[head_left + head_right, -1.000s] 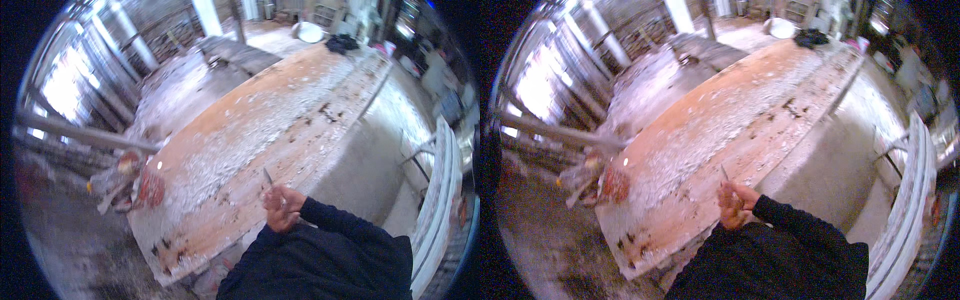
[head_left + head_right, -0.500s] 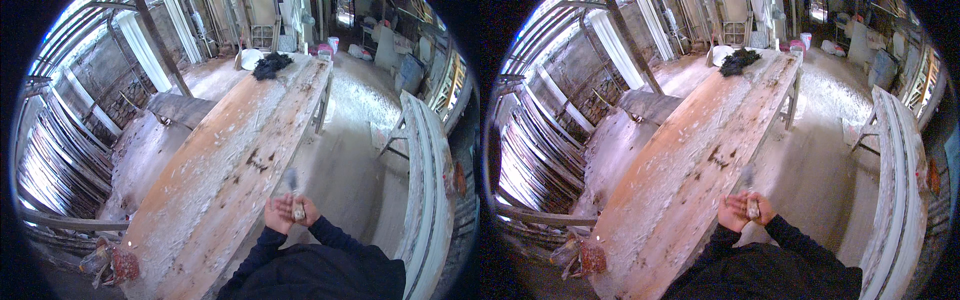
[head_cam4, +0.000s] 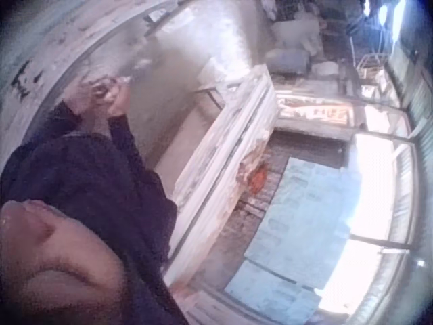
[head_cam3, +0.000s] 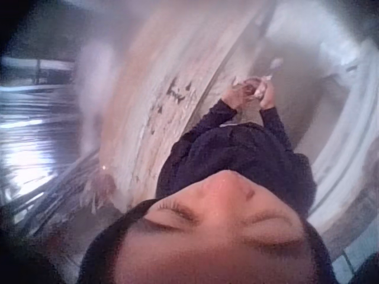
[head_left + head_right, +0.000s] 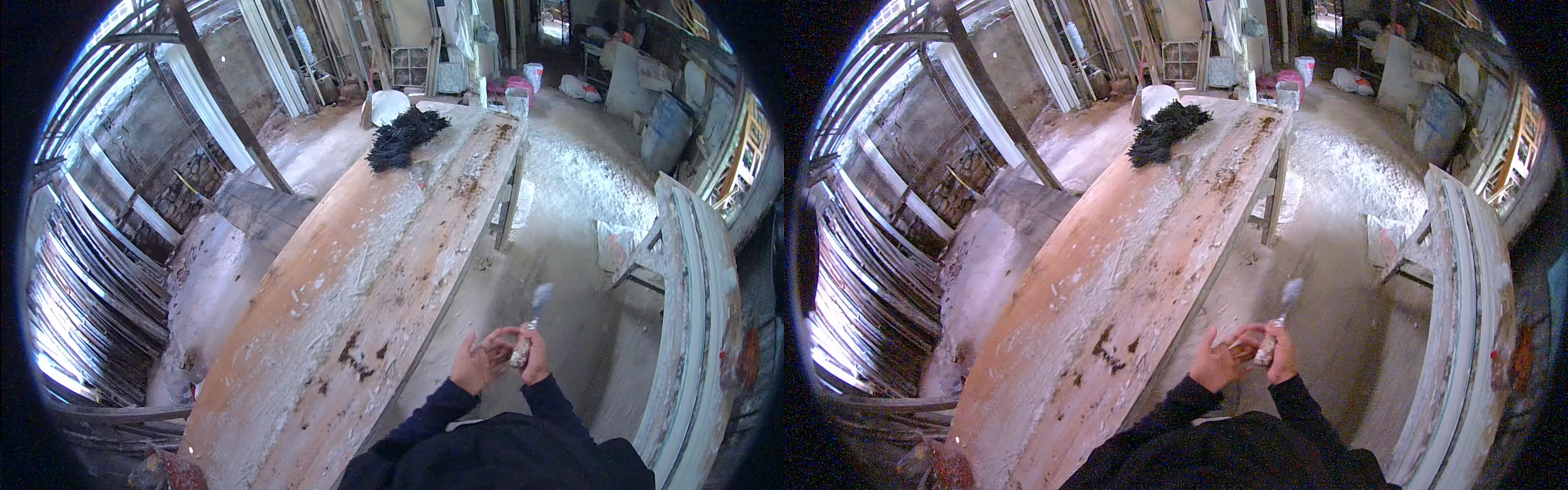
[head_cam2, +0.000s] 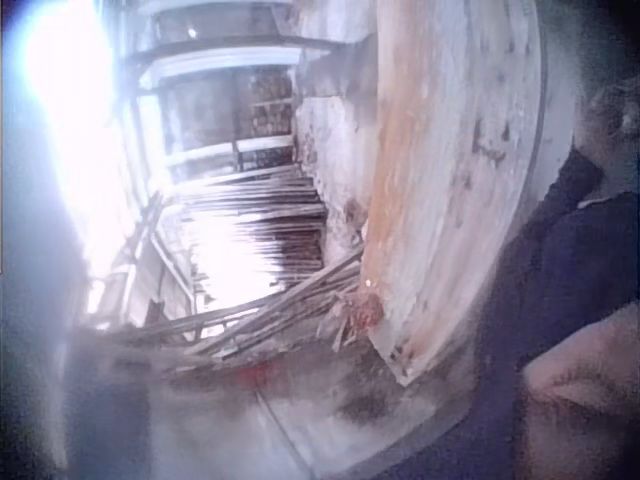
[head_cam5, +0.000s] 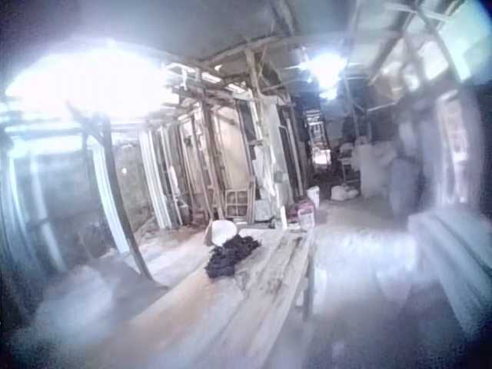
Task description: The person scrapes a white powdery residue from a large wooden board using a scraper and a brush. They repeatedly scrape the surface, gather the debris, and occasionally move a bucket containing tools.
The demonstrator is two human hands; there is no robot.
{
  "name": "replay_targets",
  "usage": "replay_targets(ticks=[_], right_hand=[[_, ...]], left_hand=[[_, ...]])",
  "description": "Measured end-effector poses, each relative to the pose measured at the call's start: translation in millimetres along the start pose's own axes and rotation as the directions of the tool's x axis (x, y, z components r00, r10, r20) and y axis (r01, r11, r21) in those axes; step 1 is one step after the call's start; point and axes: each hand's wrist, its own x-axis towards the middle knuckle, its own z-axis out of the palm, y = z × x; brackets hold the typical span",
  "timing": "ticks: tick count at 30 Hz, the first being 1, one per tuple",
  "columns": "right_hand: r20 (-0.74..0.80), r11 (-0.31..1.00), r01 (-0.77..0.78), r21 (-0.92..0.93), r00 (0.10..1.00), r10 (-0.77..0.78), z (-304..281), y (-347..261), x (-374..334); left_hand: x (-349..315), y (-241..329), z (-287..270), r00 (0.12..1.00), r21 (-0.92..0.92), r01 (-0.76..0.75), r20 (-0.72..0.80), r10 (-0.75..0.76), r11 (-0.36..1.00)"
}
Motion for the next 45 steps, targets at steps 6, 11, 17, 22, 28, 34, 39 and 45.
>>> replay_targets(ticks=[6, 11, 17, 22, 28, 34, 39, 45], right_hand=[[-0.201, 0.958, 0.115, -0.263, 0.964, -0.171, -76.8, -97.4, 111.3], [-0.326, 0.934, 0.077, -0.348, 0.924, -0.198, -82.6, -146.0, 183.1], [-0.417, 0.888, 0.098, -0.449, 0.856, -0.306, -72.3, -217.7, 245.9], [-0.408, 0.79, -0.096, -0.606, 0.889, -0.205, -95.5, -271.4, 317.8], [-0.369, 0.49, -0.239, -0.838, 0.91, -0.189, -138.5, -366.1, 452.7], [0.181, -0.075, 0.17, -0.983, 0.965, -0.192, -119.3, -492.1, 631.7], [0.356, -0.494, 0.303, -0.815, 0.934, -0.014, -49.4, -583.1, 786.8], [0.394, -0.545, 0.41, -0.732, 0.906, 0.152, -12.2, -618.6, 941.5]], left_hand=[[109.5, 199.1, -26.6, 0.856, 0.785, 0.03, -0.339, 0.39, 0.619], [218.4, 402.9, -97.5, 0.45, 0.954, 0.257, 0.021, 0.893, -0.152], [338.3, 451.6, -116.1, 0.344, 0.499, 0.816, -0.015, 0.939, -0.292], [328.0, 485.0, -157.7, 0.17, 0.497, 0.86, -0.068, 0.983, -0.114], [322.9, 478.3, -138.6, -0.017, 0.38, 0.924, -0.086, 0.996, 0.049], [387.1, 430.5, -76.6, -0.335, 0.613, 0.684, -0.216, 0.917, 0.394], [511.4, 384.9, -28.7, -0.085, 0.746, 0.566, -0.371, 0.925, 0.351], [652.8, 346.8, -54.0, 0.19, 0.793, 0.18, -0.608, 0.771, 0.582]])
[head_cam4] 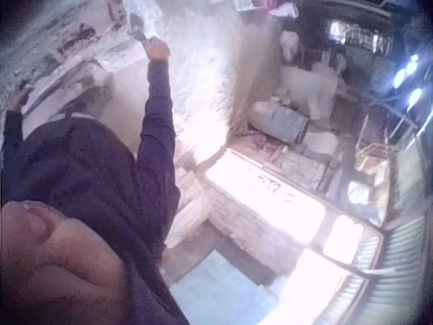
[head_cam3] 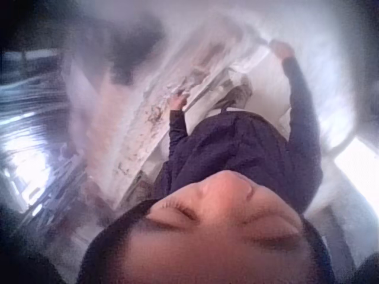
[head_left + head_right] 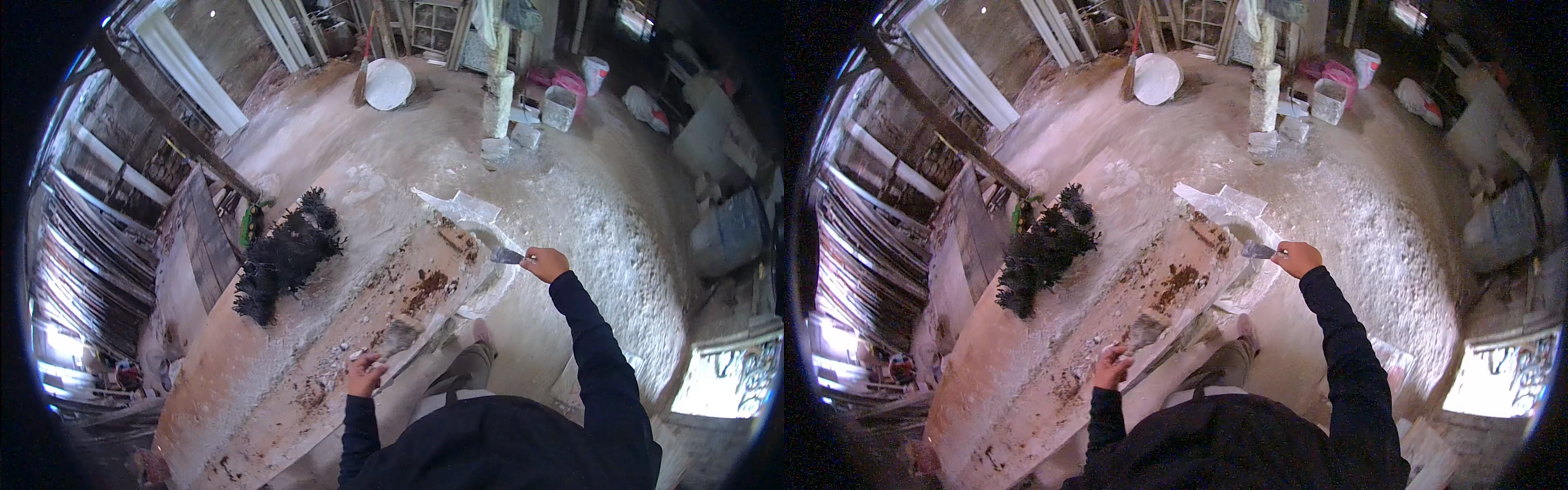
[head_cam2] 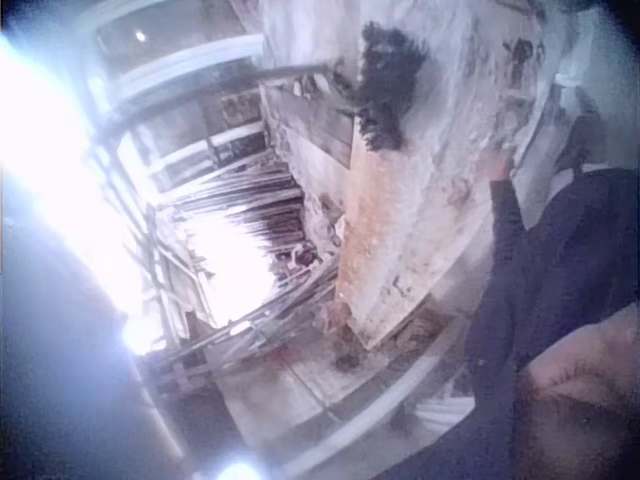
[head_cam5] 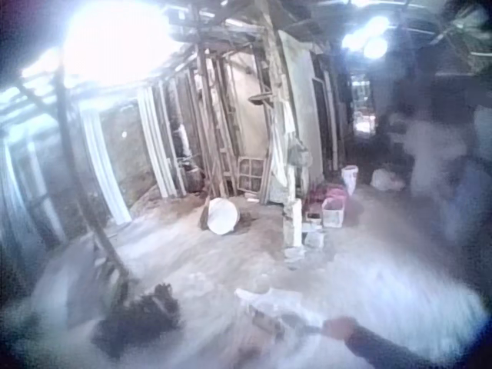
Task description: The person scrapes a white powdery residue from a large wooden board using a scraper and a brush. They repeatedly scrape the surface, gather the debris, and occasionally move a bucket containing tools.
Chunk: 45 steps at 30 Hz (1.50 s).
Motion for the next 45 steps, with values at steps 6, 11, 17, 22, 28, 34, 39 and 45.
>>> replay_targets(ticks=[6, 11, 17, 22, 28, 34, 39, 45], right_hand=[[0.242, 0.991, 0.132, -0.029, 0.963, -0.121, 2.3, 23.3, 74.2], [0.305, 0.986, 0.167, -0.019, 0.94, -0.153, 10.3, 31.7, 75.9], [0.466, 0.964, 0.265, -0.029, 0.857, -0.222, 26.1, 4.5, 43.9], [0.542, 0.897, 0.435, 0.078, 0.737, -0.404, 6.9, 1.8, 64.0], [0.471, 0.835, 0.514, 0.194, 0.698, -0.539, 20.3, -1.0, 90.7], [0.421, 0.758, 0.554, 0.344, 0.63, -0.652, 27.0, -6.3, 115.0], [0.501, 0.764, 0.605, 0.224, 0.601, -0.623, 12.4, 20.4, 90.3], [0.323, 0.734, 0.564, 0.377, 0.663, -0.676, 34.0, -14.7, 155.0]], left_hand=[[50.1, -1.6, 109.0, 0.999, -0.335, 0.02, -0.039, -0.035, 0.942], [62.1, 29.3, 144.5, 0.977, -0.557, -0.061, -0.204, -0.065, 0.828], [44.6, 37.0, 194.8, 0.9, -0.578, -0.175, -0.423, -0.109, 0.797], [33.9, 25.8, 255.6, 0.871, -0.641, -0.135, -0.44, -0.218, 0.755], [27.6, 17.5, 301.3, 0.793, -0.686, -0.185, -0.527, -0.305, 0.704], [28.3, 27.6, 320.9, 0.767, -0.673, -0.199, -0.56, -0.314, 0.713], [30.2, 30.9, 334.8, 0.715, -0.681, -0.255, -0.611, -0.34, 0.686], [41.8, 35.2, 342.8, 0.735, -0.676, -0.264, -0.603, -0.311, 0.688]])
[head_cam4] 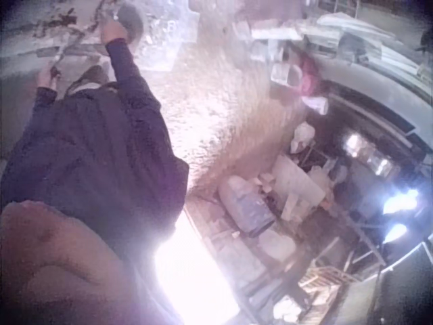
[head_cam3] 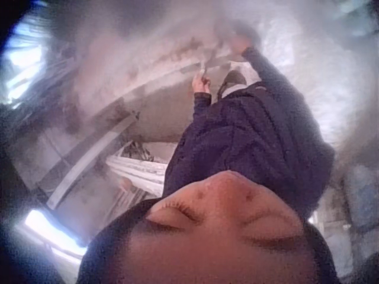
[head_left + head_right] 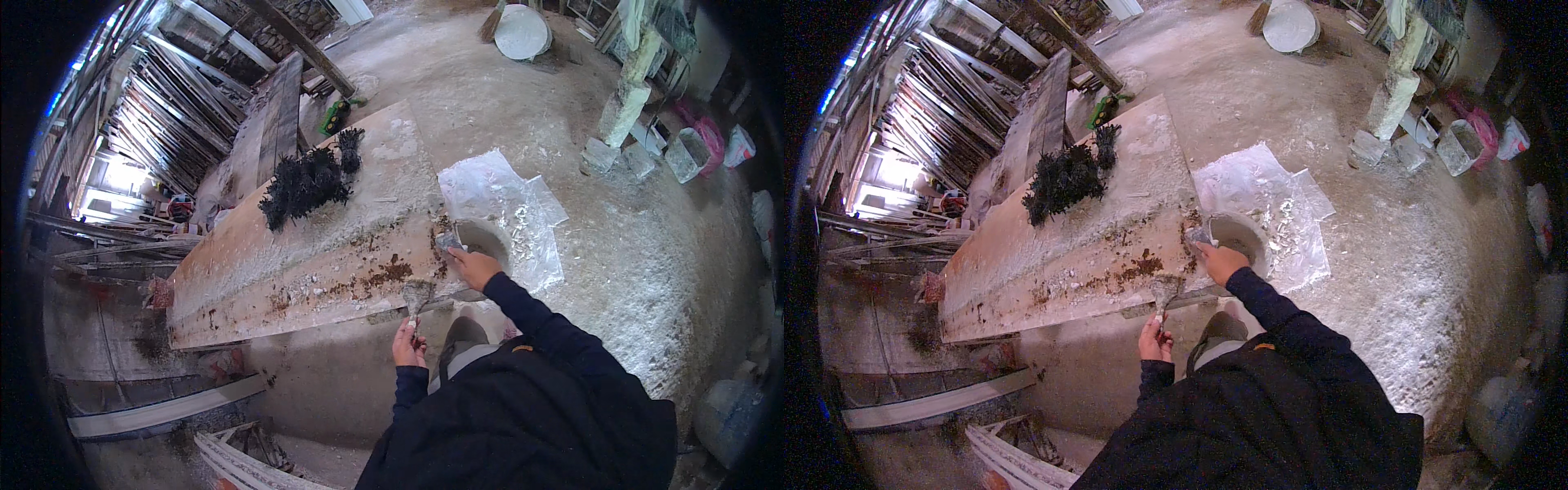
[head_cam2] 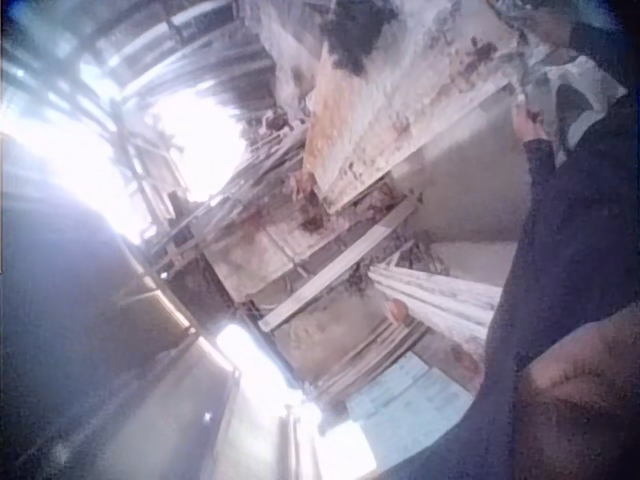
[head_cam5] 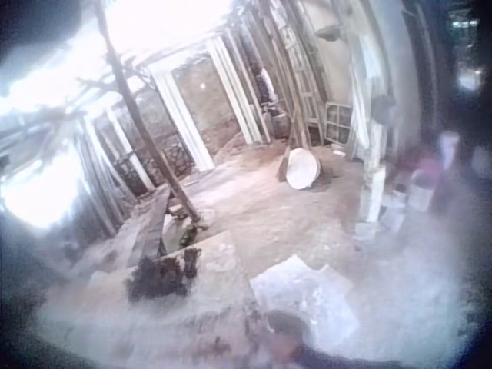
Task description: The person scrapes a white powdery residue from a large wooden board using a scraper and a brush. They repeatedly scrape the surface, gather the debris, and occasionally move a bucket containing tools.
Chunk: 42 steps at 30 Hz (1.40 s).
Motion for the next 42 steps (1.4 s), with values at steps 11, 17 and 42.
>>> replay_targets(ticks=[11, 17, 42], right_hand=[[0.241, 0.928, 0.166, -0.332, 0.967, -0.087, -42.5, 9.6, -84.6], [0.395, 0.841, 0.402, -0.363, 0.884, -0.252, -68.0, 19.4, -51.4], [0.763, 0.652, 0.755, -0.066, 0.46, -0.454, -94.2, 43.7, 43.5]], left_hand=[[11.4, 22.2, -51.2, 0.998, -0.144, -0.04, -0.055, 0.032, 0.989], [17.3, 31.8, -76.1, 1.0, -0.224, -0.001, -0.001, 0.0, 0.975], [-85.2, -130.3, 52.3, 0.702, -0.603, -0.541, -0.707, -0.079, 0.587]])
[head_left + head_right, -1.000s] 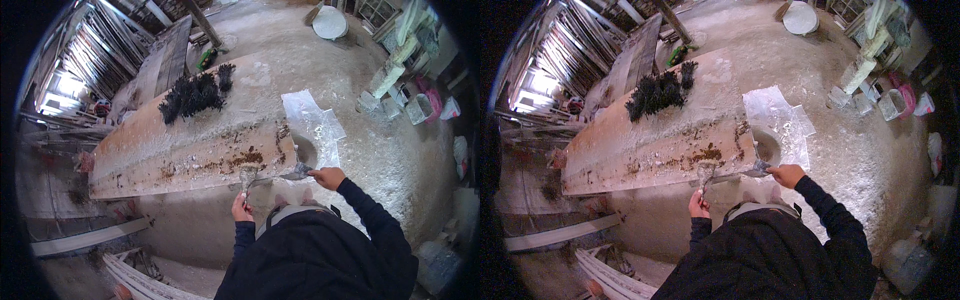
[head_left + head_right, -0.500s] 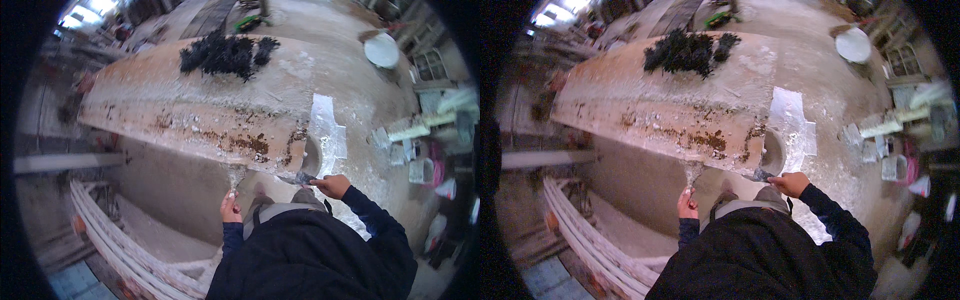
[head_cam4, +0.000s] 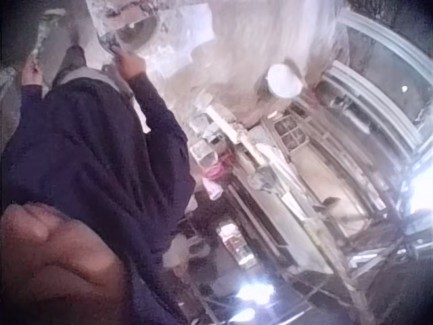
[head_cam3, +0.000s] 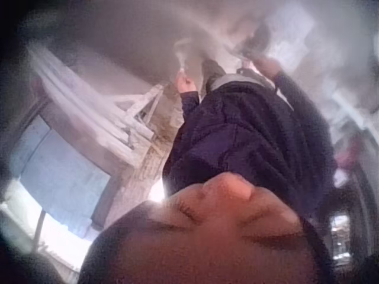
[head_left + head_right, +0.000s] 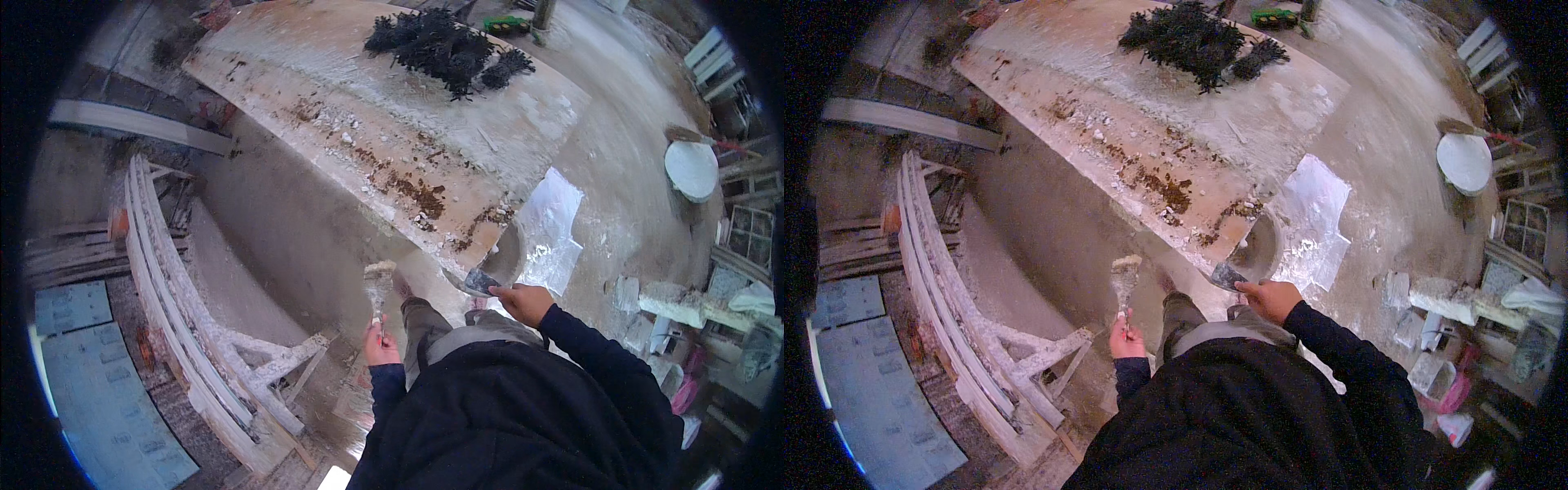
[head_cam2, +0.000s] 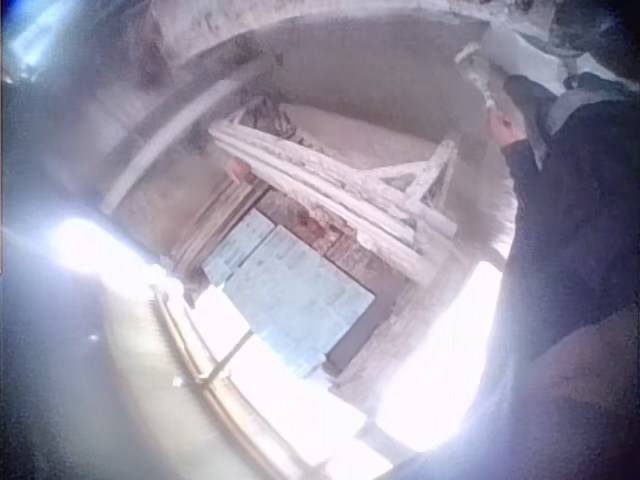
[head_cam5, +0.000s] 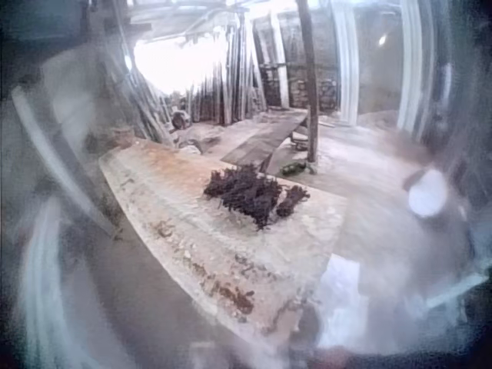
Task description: The person scrapes a white powdery residue from a large wooden board using a scraper and a brush. They repeatedly scrape the surface, gather the debris, and occasionally move a bucket containing tools.
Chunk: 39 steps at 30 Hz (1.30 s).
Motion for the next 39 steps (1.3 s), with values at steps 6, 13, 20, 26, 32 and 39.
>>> replay_targets(ticks=[6, 13, 20, 26, 32, 39], right_hand=[[-0.025, 1.0, -0.006, 0.014, 1.0, 0.006, 9.0, -3.5, 4.2], [-0.076, 0.99, -0.117, 0.084, 0.989, 0.124, 34.2, -16.0, 2.7], [-0.178, 0.98, -0.09, 0.178, 0.976, 0.122, 50.0, -20.4, -2.7], [-0.081, 0.991, -0.111, 0.072, 0.99, 0.117, 23.5, -20.3, -6.8], [-0.169, 0.998, -0.067, -0.003, 0.983, 0.066, 29.6, -25.2, 42.1], [-0.062, 0.999, -0.027, 0.038, 0.998, 0.029, 15.0, -22.2, 22.2]], left_hand=[[-16.8, -18.7, -10.8, 0.998, -0.083, 0.037, 0.046, -0.033, 0.996], [-17.1, -22.3, -7.1, 0.998, -0.099, 0.048, 0.051, -0.043, 0.994], [-5.1, -37.0, 1.0, 0.994, -0.143, 0.088, 0.079, -0.077, 0.986], [-9.6, -40.4, 6.6, 0.993, -0.144, 0.109, 0.062, -0.101, 0.983], [-15.3, -37.0, 12.9, 0.984, -0.147, 0.169, 0.082, -0.158, 0.975], [-0.7, -38.7, -16.8, 0.992, -0.001, 0.052, 0.112, -0.051, 0.999]])
